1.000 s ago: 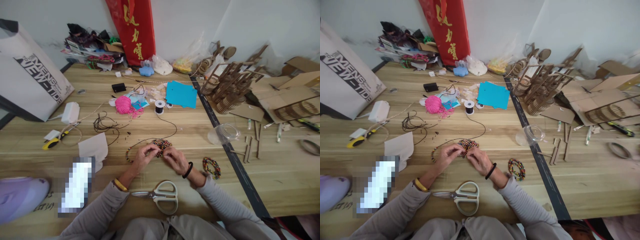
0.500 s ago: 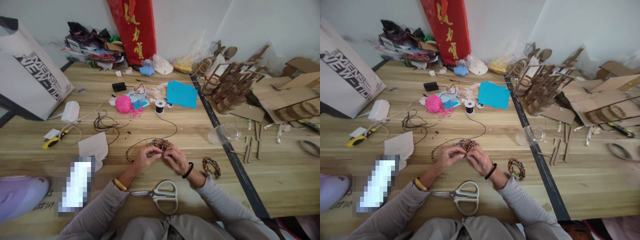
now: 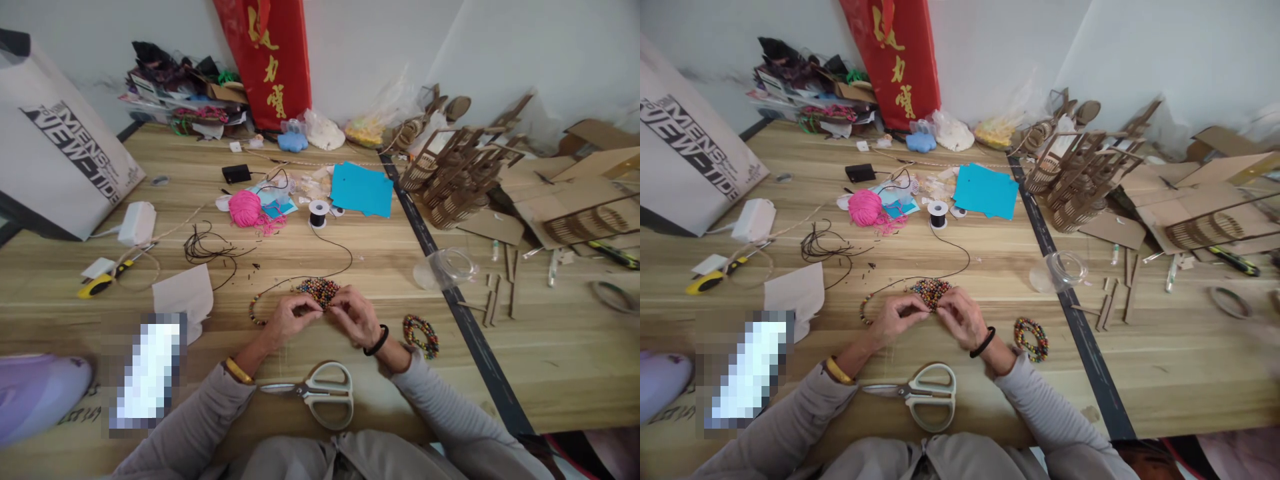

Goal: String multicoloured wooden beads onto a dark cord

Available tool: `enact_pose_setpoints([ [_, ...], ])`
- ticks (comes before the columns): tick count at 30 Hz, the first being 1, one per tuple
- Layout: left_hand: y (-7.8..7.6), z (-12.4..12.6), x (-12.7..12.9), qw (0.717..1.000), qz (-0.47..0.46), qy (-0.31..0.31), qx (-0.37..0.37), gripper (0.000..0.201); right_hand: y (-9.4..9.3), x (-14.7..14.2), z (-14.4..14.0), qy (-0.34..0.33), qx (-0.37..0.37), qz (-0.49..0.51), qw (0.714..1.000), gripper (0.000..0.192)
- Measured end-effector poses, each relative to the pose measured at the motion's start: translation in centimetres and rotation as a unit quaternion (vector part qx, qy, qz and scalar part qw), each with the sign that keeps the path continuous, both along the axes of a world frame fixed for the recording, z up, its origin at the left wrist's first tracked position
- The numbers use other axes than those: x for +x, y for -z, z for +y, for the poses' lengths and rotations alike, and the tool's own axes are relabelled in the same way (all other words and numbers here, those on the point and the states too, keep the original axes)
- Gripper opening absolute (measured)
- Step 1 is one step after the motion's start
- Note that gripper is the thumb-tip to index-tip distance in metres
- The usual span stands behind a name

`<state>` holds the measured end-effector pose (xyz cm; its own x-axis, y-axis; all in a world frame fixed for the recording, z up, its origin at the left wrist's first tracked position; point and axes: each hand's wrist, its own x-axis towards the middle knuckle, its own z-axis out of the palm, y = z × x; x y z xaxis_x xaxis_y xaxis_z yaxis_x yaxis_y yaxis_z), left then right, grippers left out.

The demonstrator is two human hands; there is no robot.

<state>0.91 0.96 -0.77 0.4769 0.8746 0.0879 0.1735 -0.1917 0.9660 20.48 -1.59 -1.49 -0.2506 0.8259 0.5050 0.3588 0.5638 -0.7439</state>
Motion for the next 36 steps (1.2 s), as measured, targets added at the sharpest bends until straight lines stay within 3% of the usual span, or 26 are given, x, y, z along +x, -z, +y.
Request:
enact_pose_setpoints([
  [4, -0.1, -0.1, 0.0, 1.0, 0.0, -0.021, -0.007, 0.011, -0.1, 1.2, 0.8, 0.111, -0.062, 0.041, 0.991, 0.012],
  [8, -0.2, 0.0, 0.0, 0.999, -0.007, -0.035, -0.002, 0.012, -0.2, 2.4, 1.5, 0.141, -0.108, 0.019, 0.984, 0.016],
  [14, -0.5, -0.1, -0.1, 0.999, 0.009, -0.027, 0.028, 0.012, -0.4, 3.3, 1.8, 0.059, -0.101, -0.055, 0.992, 0.015],
  [21, 0.4, -0.8, 0.1, 0.989, 0.065, 0.052, 0.119, 0.01, -0.8, 3.5, 1.4, -0.064, -0.108, -0.182, 0.975, 0.005],
  [28, 0.8, -0.9, 0.2, 0.968, 0.126, 0.101, 0.193, 0.015, -0.9, 3.0, 1.2, -0.042, -0.097, -0.283, 0.953, 0.011],
  [36, 0.9, -0.8, 0.2, 0.965, 0.123, 0.09, 0.211, 0.013, -0.2, 2.3, 1.3, -0.023, -0.066, -0.281, 0.957, 0.007],
])
